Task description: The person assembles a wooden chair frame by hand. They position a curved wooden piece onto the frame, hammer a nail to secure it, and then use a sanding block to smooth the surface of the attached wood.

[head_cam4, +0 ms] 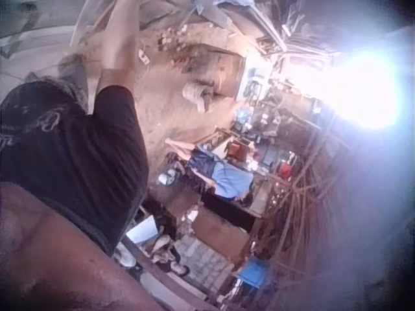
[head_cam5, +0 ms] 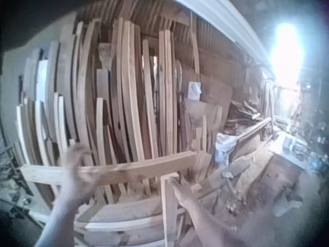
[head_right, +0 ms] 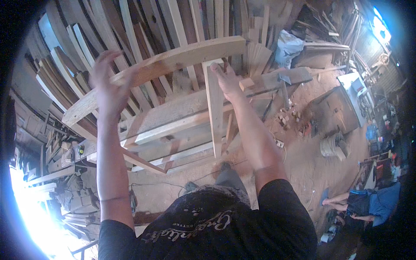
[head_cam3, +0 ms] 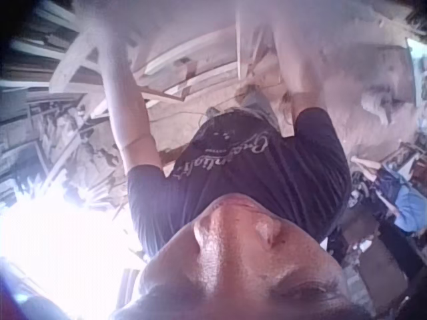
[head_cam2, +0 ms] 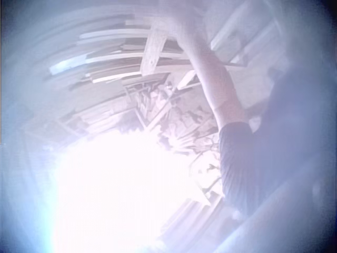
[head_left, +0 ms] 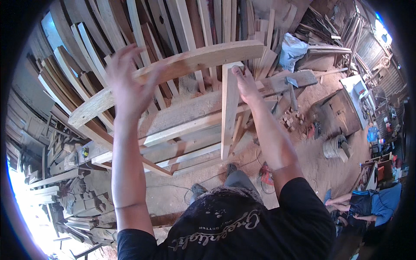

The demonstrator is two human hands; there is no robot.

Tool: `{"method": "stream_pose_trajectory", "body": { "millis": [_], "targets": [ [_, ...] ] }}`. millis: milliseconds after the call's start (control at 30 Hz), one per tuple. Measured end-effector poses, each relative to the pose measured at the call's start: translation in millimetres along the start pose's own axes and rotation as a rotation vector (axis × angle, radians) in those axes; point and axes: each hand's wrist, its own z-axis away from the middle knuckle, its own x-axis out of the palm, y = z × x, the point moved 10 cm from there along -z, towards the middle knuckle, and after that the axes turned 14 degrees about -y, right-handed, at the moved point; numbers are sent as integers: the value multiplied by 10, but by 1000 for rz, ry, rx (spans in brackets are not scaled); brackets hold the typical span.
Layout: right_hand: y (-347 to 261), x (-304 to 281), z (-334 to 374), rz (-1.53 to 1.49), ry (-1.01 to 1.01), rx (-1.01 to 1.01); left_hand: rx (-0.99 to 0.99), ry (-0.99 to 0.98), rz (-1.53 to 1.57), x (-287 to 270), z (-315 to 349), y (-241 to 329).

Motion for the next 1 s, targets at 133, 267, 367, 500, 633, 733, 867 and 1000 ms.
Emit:
{"method": "stream_pose_trajectory", "body": {
  "millis": [133,267,367,500,633,733,867,1000],
  "targets": [
    [138,-21,-258,-41,-76,37,73,-410,-234,925,-807,799],
    [271,-32,-448,-102,-139,116,78,-731,-271,1747,-1175,1024],
    [246,-53,-535,-156,-186,83,-32,-824,-248,2057,-1239,963],
    [122,-40,-551,-262,-257,21,-109,-788,-335,2133,-1250,886],
    [-21,19,-476,-443,-276,-18,-157,-803,-275,2134,-1201,885],
    [-48,21,-441,-515,-234,-8,-163,-758,-339,2065,-1182,929],
    [-32,-29,-462,-448,-215,-44,-133,-738,-382,2076,-1182,972],
    [101,-104,-472,-396,-185,-14,-123,-709,-397,2098,-1161,976]
  ]
}}
